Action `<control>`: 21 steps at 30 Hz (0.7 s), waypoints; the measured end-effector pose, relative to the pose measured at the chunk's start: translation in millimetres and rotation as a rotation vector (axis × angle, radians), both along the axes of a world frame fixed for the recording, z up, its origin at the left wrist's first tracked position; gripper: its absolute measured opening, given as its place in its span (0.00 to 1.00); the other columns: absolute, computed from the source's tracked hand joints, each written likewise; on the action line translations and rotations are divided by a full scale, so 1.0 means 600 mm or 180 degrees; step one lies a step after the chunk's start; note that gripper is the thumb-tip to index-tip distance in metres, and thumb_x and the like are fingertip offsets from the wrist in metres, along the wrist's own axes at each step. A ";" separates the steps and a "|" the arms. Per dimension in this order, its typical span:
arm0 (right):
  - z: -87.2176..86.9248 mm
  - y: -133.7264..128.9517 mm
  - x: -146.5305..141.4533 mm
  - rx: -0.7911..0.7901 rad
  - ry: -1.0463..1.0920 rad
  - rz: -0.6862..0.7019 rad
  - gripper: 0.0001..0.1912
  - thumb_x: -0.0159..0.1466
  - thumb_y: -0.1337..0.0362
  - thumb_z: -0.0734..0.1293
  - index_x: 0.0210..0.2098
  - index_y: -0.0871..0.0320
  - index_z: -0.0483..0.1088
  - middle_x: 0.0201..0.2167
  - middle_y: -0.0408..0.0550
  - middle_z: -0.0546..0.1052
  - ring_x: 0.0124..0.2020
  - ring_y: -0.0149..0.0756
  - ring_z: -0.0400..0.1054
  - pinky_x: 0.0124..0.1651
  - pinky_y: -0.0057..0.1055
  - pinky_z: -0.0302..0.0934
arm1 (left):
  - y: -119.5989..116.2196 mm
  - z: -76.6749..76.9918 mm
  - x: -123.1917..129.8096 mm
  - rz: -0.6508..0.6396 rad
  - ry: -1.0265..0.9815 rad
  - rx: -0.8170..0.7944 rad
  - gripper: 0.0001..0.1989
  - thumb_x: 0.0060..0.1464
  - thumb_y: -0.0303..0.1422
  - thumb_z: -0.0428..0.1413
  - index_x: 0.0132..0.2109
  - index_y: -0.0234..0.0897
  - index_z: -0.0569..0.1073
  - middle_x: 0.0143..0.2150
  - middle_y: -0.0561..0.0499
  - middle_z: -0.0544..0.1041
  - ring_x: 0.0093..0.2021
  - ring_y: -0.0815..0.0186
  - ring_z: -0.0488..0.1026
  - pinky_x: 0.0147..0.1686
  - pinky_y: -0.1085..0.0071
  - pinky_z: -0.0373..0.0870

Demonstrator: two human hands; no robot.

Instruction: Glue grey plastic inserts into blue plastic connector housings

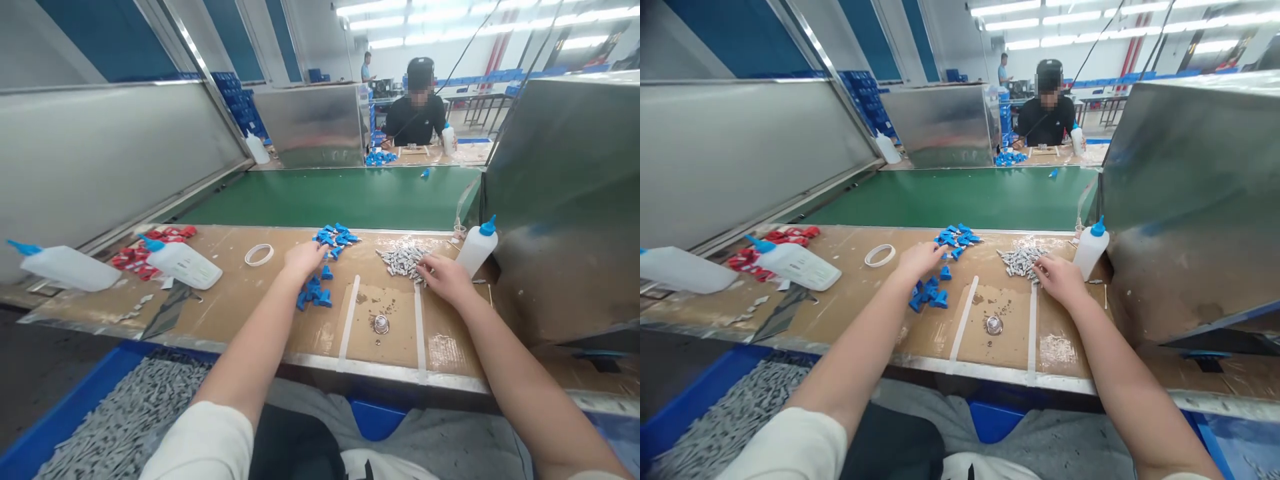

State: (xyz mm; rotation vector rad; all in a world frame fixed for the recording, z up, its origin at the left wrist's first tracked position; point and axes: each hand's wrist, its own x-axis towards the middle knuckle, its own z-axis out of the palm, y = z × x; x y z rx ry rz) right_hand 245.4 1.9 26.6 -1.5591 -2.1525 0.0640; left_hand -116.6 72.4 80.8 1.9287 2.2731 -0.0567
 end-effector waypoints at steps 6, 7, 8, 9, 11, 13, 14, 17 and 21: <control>-0.003 0.004 0.001 -0.0493 -0.0692 0.0434 0.04 0.69 0.62 0.71 0.41 0.55 0.78 0.44 0.51 0.76 0.46 0.42 0.72 0.37 0.30 0.56 | -0.010 -0.019 -0.024 -0.0061 0.0326 0.0478 0.29 0.68 0.54 0.42 0.54 0.35 0.74 0.55 0.34 0.79 0.55 0.45 0.77 0.50 0.57 0.73; -0.006 0.006 0.000 -0.0546 -0.0727 0.0449 0.04 0.69 0.62 0.70 0.41 0.55 0.78 0.44 0.51 0.76 0.46 0.42 0.72 0.38 0.30 0.56 | -0.023 -0.024 -0.015 -0.0150 0.0405 0.0523 0.30 0.67 0.56 0.43 0.51 0.36 0.75 0.54 0.34 0.79 0.54 0.45 0.77 0.50 0.56 0.73; -0.008 0.008 -0.001 -0.0572 -0.0746 0.0463 0.05 0.70 0.63 0.70 0.40 0.55 0.79 0.43 0.51 0.76 0.46 0.42 0.72 0.38 0.31 0.57 | -0.036 -0.028 -0.005 -0.0255 0.0475 0.0472 0.30 0.65 0.58 0.44 0.47 0.36 0.77 0.53 0.34 0.79 0.54 0.44 0.77 0.49 0.56 0.74; -0.011 0.009 -0.001 -0.0562 -0.0748 0.0473 0.05 0.70 0.63 0.69 0.40 0.55 0.78 0.43 0.51 0.76 0.46 0.42 0.72 0.39 0.31 0.57 | -0.048 -0.033 0.005 -0.0358 0.0537 0.0359 0.30 0.64 0.58 0.46 0.44 0.37 0.77 0.51 0.34 0.79 0.53 0.43 0.77 0.48 0.56 0.74; -0.017 0.012 -0.004 -0.0472 -0.0698 0.0503 0.06 0.71 0.63 0.69 0.39 0.56 0.78 0.43 0.51 0.75 0.46 0.42 0.71 0.41 0.32 0.58 | -0.067 -0.042 0.020 -0.0522 0.0638 0.0139 0.25 0.64 0.54 0.50 0.42 0.37 0.78 0.50 0.34 0.80 0.53 0.43 0.77 0.47 0.57 0.74; -0.021 0.013 -0.007 -0.0367 -0.0564 0.0549 0.05 0.71 0.64 0.69 0.39 0.56 0.77 0.44 0.51 0.75 0.46 0.42 0.71 0.42 0.32 0.60 | -0.076 -0.046 0.028 -0.0659 0.0682 0.0120 0.19 0.66 0.47 0.50 0.42 0.36 0.77 0.50 0.34 0.80 0.53 0.44 0.77 0.47 0.57 0.74; -0.023 0.014 -0.008 -0.0322 -0.0483 0.0570 0.04 0.71 0.65 0.69 0.40 0.56 0.77 0.45 0.51 0.75 0.47 0.42 0.71 0.43 0.32 0.60 | -0.078 -0.045 0.029 -0.0710 0.0685 0.0158 0.17 0.67 0.44 0.50 0.43 0.36 0.77 0.50 0.34 0.80 0.54 0.44 0.77 0.47 0.58 0.73; -0.027 0.017 -0.010 -0.0228 -0.0239 0.0587 0.06 0.72 0.65 0.66 0.39 0.55 0.76 0.44 0.52 0.76 0.47 0.42 0.71 0.45 0.33 0.63 | -0.073 -0.036 0.038 -0.0804 0.0482 0.0406 0.14 0.67 0.42 0.51 0.44 0.38 0.76 0.44 0.37 0.81 0.50 0.45 0.78 0.45 0.58 0.72; -0.027 0.019 -0.012 -0.0171 0.0702 0.0567 0.08 0.72 0.65 0.64 0.40 0.57 0.76 0.41 0.52 0.78 0.45 0.42 0.72 0.48 0.37 0.65 | -0.062 -0.038 0.092 -0.1022 -0.1349 0.0860 0.15 0.68 0.47 0.50 0.46 0.41 0.72 0.39 0.45 0.80 0.41 0.55 0.78 0.42 0.64 0.71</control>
